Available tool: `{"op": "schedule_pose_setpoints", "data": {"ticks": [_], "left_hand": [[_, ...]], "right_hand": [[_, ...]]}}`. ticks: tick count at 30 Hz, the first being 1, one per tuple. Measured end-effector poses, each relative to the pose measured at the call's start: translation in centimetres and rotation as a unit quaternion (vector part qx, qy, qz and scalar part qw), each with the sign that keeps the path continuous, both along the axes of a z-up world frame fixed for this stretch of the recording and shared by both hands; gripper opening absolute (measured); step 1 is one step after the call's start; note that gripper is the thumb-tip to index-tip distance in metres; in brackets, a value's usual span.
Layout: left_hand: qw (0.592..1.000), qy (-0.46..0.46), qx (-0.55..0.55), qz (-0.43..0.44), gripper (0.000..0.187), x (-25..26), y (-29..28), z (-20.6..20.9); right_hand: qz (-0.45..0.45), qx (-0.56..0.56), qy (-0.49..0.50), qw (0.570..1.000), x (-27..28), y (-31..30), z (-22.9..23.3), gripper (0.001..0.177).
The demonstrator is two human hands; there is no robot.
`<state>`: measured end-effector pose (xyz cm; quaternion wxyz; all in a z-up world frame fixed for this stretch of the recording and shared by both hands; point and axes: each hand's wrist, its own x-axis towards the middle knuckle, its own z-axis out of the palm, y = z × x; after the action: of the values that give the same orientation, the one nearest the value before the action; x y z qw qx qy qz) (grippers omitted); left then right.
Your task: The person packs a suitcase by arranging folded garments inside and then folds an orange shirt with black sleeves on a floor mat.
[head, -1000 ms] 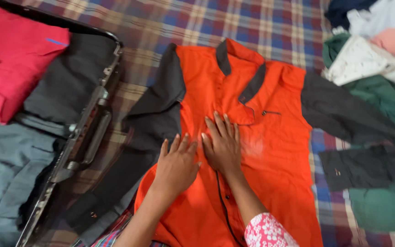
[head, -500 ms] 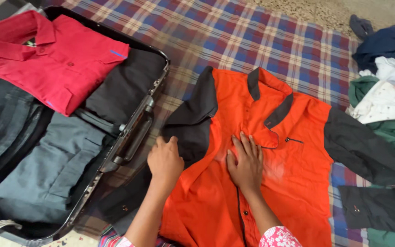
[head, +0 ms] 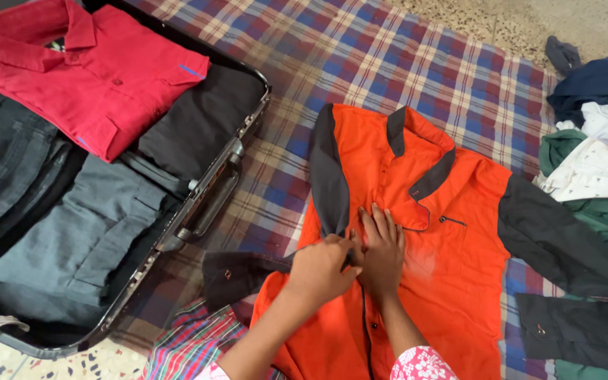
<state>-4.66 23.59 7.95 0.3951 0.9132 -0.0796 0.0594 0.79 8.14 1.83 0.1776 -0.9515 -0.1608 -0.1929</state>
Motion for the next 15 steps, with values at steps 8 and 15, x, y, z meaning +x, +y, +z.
{"op": "schedule_pose_setpoints", "data": {"ticks": [8,15], "left_hand": [[0.970,-0.103,0.002,0.218,0.027,1.4,2.9,-1.6],[0.977,0.093,-0.050,0.187,0.019,1.6,3.2,-2.8]], "right_hand": [[-0.002,-0.001,-0.006,1.000,-0.3,0.0,-0.3,0.049],[-0.013,-0.018,0.016,1.000,0.0,0.1,-0.1,0.056]]}}
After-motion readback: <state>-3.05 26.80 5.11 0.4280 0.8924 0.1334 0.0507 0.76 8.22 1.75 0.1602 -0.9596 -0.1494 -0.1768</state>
